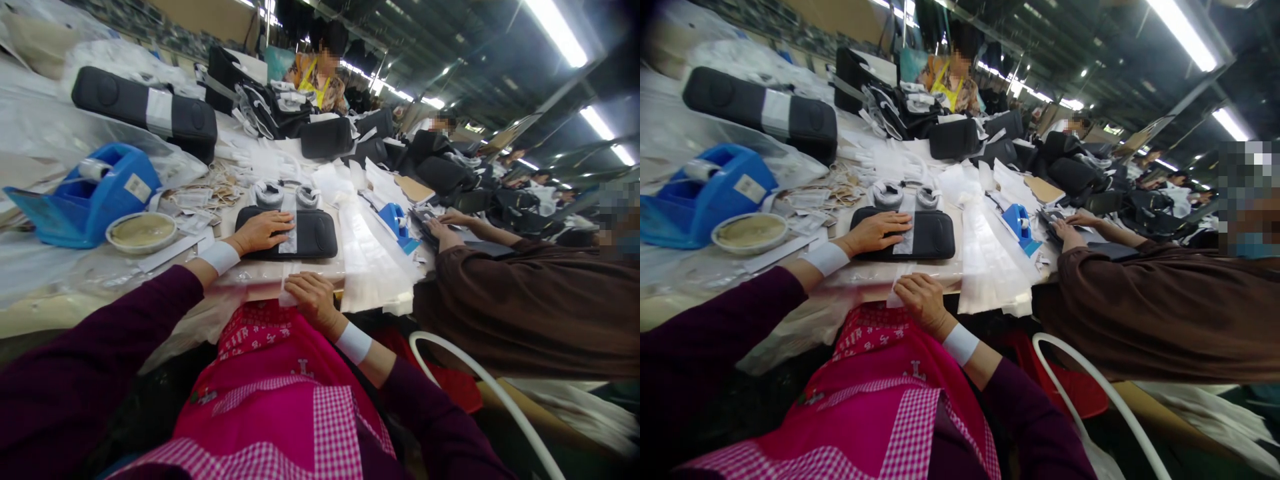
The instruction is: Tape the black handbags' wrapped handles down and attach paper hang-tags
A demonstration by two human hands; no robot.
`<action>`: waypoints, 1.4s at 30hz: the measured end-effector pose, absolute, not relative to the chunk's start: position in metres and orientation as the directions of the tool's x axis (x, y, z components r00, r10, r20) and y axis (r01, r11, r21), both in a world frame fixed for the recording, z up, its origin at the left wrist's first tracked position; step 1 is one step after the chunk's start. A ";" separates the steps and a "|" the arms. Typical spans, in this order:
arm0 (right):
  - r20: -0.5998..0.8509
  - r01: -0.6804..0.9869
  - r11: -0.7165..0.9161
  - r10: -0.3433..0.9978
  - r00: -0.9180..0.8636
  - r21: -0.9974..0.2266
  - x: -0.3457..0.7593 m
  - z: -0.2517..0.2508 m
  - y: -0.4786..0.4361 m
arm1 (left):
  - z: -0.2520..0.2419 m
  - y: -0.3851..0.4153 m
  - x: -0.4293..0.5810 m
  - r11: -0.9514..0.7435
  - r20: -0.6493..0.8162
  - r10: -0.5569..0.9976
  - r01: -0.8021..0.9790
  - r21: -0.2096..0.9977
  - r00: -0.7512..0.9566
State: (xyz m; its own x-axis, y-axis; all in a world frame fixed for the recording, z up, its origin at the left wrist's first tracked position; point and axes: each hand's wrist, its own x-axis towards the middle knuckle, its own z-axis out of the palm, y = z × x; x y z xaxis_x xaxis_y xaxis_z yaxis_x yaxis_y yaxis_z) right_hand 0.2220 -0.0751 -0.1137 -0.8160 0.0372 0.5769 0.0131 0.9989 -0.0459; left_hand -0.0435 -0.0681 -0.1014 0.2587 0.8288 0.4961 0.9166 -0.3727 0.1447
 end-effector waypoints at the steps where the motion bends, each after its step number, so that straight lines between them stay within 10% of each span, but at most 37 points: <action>1: 0.581 0.009 0.999 0.035 -0.813 -0.047 0.217 -0.112 -0.080 | -0.101 -0.068 -0.043 -0.373 0.493 0.829 0.918 0.137 0.263; 21: 0.664 0.007 0.976 0.152 -0.732 -0.216 0.215 -0.113 -0.114 | -0.100 -0.076 -0.037 -0.297 0.482 0.849 0.950 0.096 0.217; 31: 0.615 0.090 0.920 0.325 -0.718 -0.382 0.146 -0.024 -0.027 | -0.097 -0.083 -0.033 -0.305 0.514 0.830 0.948 0.092 0.217; 42: 0.417 0.291 0.886 0.432 -0.800 -0.361 0.078 -0.045 0.064 | -0.094 -0.083 -0.037 -0.227 0.493 0.868 0.838 0.496 -0.056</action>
State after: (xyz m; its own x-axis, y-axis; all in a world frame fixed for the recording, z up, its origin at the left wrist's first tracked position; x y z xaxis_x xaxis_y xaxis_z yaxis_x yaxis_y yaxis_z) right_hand 0.0782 0.0636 -0.0445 -0.7995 0.4322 0.4170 0.2907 0.8861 -0.3611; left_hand -0.0368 -0.0833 -0.0945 -0.0564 0.8682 0.4930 0.8383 -0.2270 0.4957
